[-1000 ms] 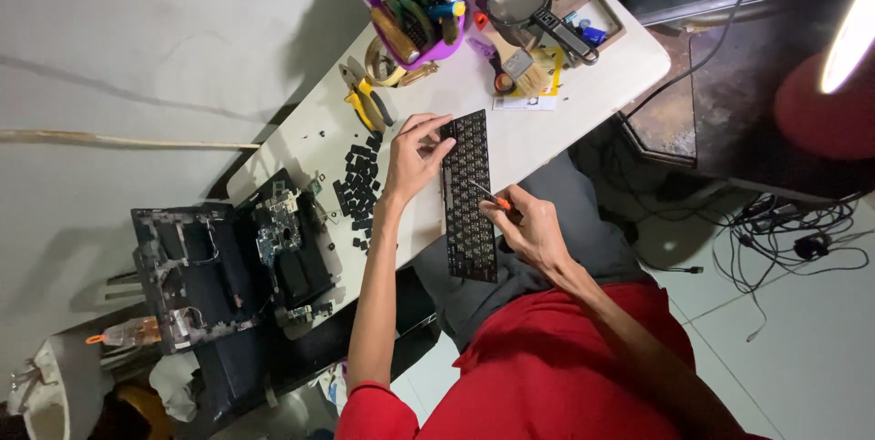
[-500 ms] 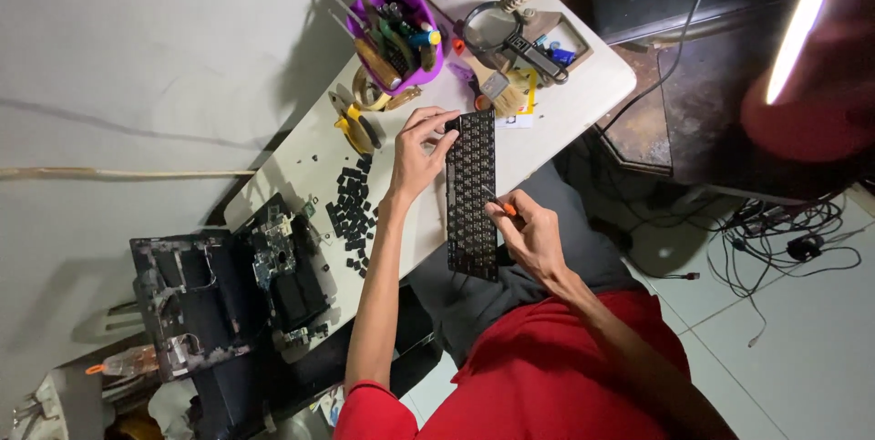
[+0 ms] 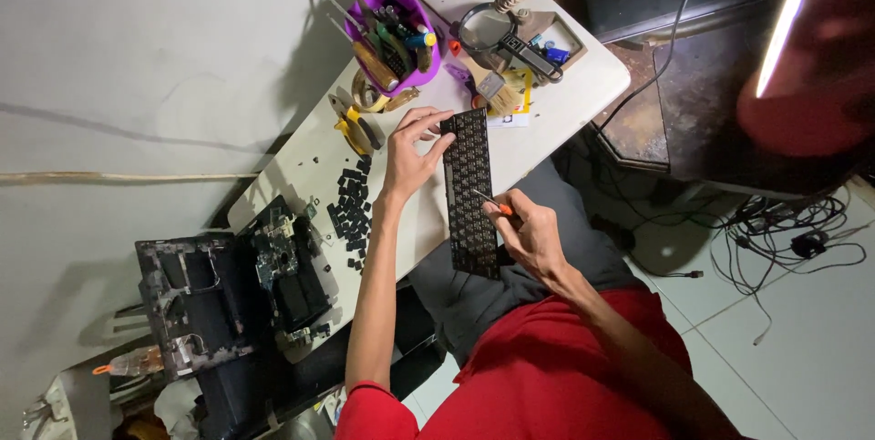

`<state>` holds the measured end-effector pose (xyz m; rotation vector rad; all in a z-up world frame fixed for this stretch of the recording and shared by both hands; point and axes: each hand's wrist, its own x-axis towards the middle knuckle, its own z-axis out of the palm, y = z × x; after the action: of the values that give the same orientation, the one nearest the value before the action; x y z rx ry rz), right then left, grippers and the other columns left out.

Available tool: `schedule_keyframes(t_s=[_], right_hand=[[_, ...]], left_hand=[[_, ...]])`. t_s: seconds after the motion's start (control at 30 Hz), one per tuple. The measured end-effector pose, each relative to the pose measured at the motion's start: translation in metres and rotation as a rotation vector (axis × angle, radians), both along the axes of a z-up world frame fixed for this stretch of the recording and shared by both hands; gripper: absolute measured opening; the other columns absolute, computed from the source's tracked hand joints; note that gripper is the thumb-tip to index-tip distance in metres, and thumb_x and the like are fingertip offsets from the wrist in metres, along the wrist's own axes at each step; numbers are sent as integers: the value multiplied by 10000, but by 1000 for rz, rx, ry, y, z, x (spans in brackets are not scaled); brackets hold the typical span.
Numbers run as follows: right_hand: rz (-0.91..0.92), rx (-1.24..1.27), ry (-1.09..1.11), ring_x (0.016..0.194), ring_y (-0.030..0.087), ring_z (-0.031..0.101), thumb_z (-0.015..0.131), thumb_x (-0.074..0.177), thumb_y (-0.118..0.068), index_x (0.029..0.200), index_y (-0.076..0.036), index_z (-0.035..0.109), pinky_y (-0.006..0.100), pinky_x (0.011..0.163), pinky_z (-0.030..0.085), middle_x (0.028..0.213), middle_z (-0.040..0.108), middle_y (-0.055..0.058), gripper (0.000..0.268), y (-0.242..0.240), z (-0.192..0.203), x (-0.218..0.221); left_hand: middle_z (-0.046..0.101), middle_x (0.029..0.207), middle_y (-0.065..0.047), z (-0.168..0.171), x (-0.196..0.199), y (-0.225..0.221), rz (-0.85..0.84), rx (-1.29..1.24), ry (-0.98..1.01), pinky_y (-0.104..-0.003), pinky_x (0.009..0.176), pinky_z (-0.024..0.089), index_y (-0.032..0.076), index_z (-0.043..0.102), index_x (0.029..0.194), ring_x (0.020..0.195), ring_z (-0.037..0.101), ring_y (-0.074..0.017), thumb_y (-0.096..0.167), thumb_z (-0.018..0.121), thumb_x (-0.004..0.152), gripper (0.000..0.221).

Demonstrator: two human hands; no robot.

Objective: Repairing a laptop keyboard by manually attaching small plastic key components to the keyboard frame using hands and a small probe.

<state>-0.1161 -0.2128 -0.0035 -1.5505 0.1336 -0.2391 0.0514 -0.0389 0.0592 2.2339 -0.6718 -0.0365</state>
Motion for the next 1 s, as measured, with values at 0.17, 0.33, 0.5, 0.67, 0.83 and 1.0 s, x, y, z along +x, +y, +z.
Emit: schedule_keyframes(t_s=[0.17, 0.33, 0.5, 0.67, 0.83, 1.0], right_hand=[[10, -75, -8, 379, 206, 443, 747, 899, -103, 898, -77, 693, 303, 452, 385, 414, 430, 99, 59, 1, -6, 1], [27, -46, 3, 391, 230, 457, 746, 897, -120, 901, -71, 710, 325, 461, 393, 428, 451, 115, 60, -6, -3, 6], [191, -226, 7, 566, 426, 611, 701, 873, -128, 909, -42, 680, 446, 570, 494, 602, 606, 224, 95, -38, 0, 32], [302, -451, 99, 678, 434, 679, 724, 879, -143, 955, 6, 716, 489, 642, 520, 687, 680, 236, 167, -73, 40, 62], [337, -793, 71, 684, 420, 696, 720, 922, -284, 965, -118, 758, 515, 661, 553, 621, 654, 116, 175, -81, 26, 101], [296, -1027, 13, 681, 397, 716, 676, 982, -330, 968, -153, 734, 506, 664, 576, 671, 680, 72, 187, -70, 16, 112]], left_hand=[[692, 1146, -84, 2, -3, 2, -6, 48, -63, -349, 866, 590, 123, 746, 1235, 976, 714, -227, 113, 763, 946, 290], [697, 1151, -78, -9, -2, 9, 2, 52, -116, -378, 887, 587, 122, 743, 1244, 1011, 717, -247, 108, 755, 952, 293], [667, 1097, -99, 1, -13, 17, 64, 111, -137, -439, 881, 572, 86, 715, 1248, 970, 705, -298, 149, 764, 944, 315], [662, 1034, -83, -9, -38, 34, 164, 146, -111, -423, 870, 569, 80, 707, 1248, 937, 713, -274, 232, 773, 945, 346], [646, 965, -41, -20, -61, 47, 232, 231, -130, -466, 869, 532, 136, 679, 1299, 923, 702, -269, 326, 769, 935, 420], [624, 1072, 20, -35, -68, 60, 297, 274, -135, -440, 888, 526, 215, 687, 1282, 1006, 685, -252, 316, 754, 946, 357]])
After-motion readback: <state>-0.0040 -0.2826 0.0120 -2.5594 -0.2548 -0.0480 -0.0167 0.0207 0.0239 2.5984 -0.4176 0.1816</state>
